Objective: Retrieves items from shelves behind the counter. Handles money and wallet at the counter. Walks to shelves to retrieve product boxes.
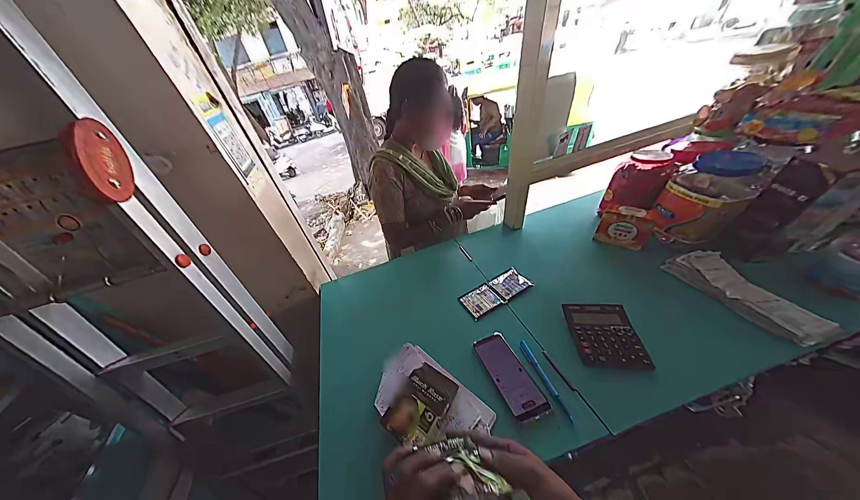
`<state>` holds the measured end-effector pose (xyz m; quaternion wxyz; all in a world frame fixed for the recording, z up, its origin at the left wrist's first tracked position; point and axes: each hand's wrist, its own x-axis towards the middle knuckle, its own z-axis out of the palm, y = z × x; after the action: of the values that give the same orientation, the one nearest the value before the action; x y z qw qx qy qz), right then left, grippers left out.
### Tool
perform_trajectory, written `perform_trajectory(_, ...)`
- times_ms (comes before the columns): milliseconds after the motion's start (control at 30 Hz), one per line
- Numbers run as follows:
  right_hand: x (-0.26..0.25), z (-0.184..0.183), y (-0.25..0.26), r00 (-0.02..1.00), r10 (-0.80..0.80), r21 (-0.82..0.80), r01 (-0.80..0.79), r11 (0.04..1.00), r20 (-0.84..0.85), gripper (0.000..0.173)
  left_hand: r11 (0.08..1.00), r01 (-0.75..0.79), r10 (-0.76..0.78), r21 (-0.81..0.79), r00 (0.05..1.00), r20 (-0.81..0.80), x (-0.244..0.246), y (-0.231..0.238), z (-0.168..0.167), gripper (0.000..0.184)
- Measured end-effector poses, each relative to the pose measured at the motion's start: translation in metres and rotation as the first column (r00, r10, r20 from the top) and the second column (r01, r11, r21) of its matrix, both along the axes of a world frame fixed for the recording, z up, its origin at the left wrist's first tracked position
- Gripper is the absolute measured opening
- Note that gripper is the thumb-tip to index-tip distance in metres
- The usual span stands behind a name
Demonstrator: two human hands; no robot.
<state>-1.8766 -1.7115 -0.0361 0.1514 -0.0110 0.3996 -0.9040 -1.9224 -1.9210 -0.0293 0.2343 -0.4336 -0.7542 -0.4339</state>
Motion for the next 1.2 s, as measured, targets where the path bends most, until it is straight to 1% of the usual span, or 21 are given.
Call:
perform_trajectory(67, -0.001, 0.005, -0.011, 0.978, -0.131, -0.011, 0.135, 0.991, 0.163, 0.041, 0.989, -0.111, 0.089, 0.095, 0.972, 0.216, 0.002, 0.009, -0.008, 0.027)
perform_trajectory(100, -0.002, 0.010, -0.019, 0.935, -0.202, -0.027, 0.219, 0.975, 0.293, 0.041, 0.967, -0.182, 0.120, 0.180, 0.943, 0.310, 0.005, 0.015, -0.011, 0.039)
perform_trajectory(133, -0.002, 0.011, -0.025, 0.886, -0.224, -0.093, 0.284, 0.954, 0.405, 0.040, 0.929, -0.249, 0.120, 0.275, 0.903, 0.412, 0.009, 0.021, -0.011, 0.051)
perform_trajectory(200, 0.007, 0.006, -0.027, 0.865, -0.166, -0.292, 0.332, 0.897, 0.473, 0.034, 0.847, -0.343, 0.043, 0.406, 0.805, 0.591, 0.003, 0.025, -0.001, 0.055)
perform_trajectory(233, 0.014, 0.002, -0.027, 0.895, -0.145, -0.339, 0.304, 0.890, 0.422, 0.029, 0.826, -0.364, -0.016, 0.430, 0.749, 0.663, -0.004, 0.022, 0.005, 0.054)
perform_trajectory(267, 0.025, -0.002, -0.027, 0.942, -0.126, -0.308, 0.225, 0.924, 0.310, 0.026, 0.820, -0.380, -0.062, 0.428, 0.685, 0.725, -0.009, 0.016, 0.007, 0.055)
perform_trajectory(333, 0.047, -0.010, -0.021, 1.000, 0.004, -0.103, -0.003, 0.995, 0.006, 0.033, 0.819, -0.401, -0.126, 0.410, 0.572, 0.810, -0.014, 0.004, 0.004, 0.057)
perform_trajectory(367, 0.055, -0.012, -0.016, 0.983, 0.120, 0.030, -0.117, 0.993, -0.140, 0.041, 0.819, -0.408, -0.147, 0.403, 0.529, 0.836, -0.013, -0.002, 0.001, 0.058)
perform_trajectory(467, 0.059, -0.010, 0.006, 0.794, 0.443, 0.364, -0.301, 0.881, -0.415, 0.051, 0.818, -0.423, -0.173, 0.390, 0.466, 0.868, -0.010, -0.015, -0.005, 0.058)
perform_trajectory(533, 0.056, -0.009, 0.019, 0.707, 0.541, 0.478, -0.318, 0.819, -0.455, 0.039, 0.814, -0.415, -0.197, 0.406, 0.460, 0.866, -0.005, -0.020, -0.008, 0.060)
perform_trajectory(567, 0.054, -0.010, 0.025, 0.698, 0.559, 0.537, -0.290, 0.792, -0.447, 0.033, 0.811, -0.409, -0.210, 0.418, 0.463, 0.861, -0.004, -0.020, -0.010, 0.062)
perform_trajectory(633, 0.050, -0.006, 0.033, 0.748, 0.523, 0.659, -0.155, 0.736, -0.408, 0.024, 0.821, -0.392, -0.197, 0.414, 0.486, 0.851, -0.002, -0.019, -0.012, 0.068)
perform_trajectory(733, 0.031, 0.021, 0.027, 0.872, 0.295, 0.707, 0.078, 0.703, -0.390, 0.025, 0.867, -0.333, -0.122, 0.372, 0.580, 0.805, 0.002, -0.010, -0.012, 0.071)
perform_trajectory(767, 0.022, 0.033, 0.022, 0.882, 0.233, 0.721, 0.156, 0.675, -0.410, 0.025, 0.887, -0.292, -0.115, 0.357, 0.610, 0.784, 0.004, -0.007, -0.012, 0.067)
perform_trajectory(833, 0.000, 0.051, 0.010, 0.839, 0.253, 0.791, 0.292, 0.538, -0.482, 0.022, 0.905, -0.197, -0.184, 0.377, 0.617, 0.765, 0.009, 0.000, -0.012, 0.053)
perform_trajectory(867, -0.011, 0.058, 0.003, 0.822, 0.292, 0.822, 0.321, 0.470, -0.488, 0.022, 0.908, -0.148, -0.232, 0.393, 0.604, 0.763, 0.012, 0.001, -0.012, 0.055)
perform_trajectory(933, -0.028, 0.061, -0.012, 0.813, 0.318, 0.851, 0.360, 0.382, -0.487, 0.026, 0.904, -0.075, -0.307, 0.421, 0.572, 0.761, 0.015, 0.003, -0.011, 0.080)
perform_trajectory(1000, -0.037, 0.058, -0.022, 0.814, 0.285, 0.851, 0.417, 0.318, -0.506, 0.033, 0.896, -0.024, -0.357, 0.443, 0.554, 0.752, 0.011, 0.002, -0.009, 0.075)
perform_trajectory(1067, -0.038, 0.054, -0.026, 0.827, 0.235, 0.854, 0.459, 0.243, -0.511, 0.048, 0.904, 0.041, -0.386, 0.425, 0.502, 0.774, 0.006, -0.003, -0.007, 0.074)
perform_trajectory(1133, -0.038, 0.052, -0.022, 0.857, 0.263, 0.890, 0.386, 0.244, -0.444, 0.065, 0.904, 0.076, -0.406, 0.420, 0.462, 0.789, 0.007, -0.006, -0.005, 0.074)
perform_trajectory(1200, -0.035, 0.048, -0.016, 0.873, 0.325, 0.907, 0.253, 0.338, -0.364, 0.076, 0.869, 0.054, -0.462, 0.492, 0.442, 0.769, 0.010, -0.004, -0.006, 0.076)
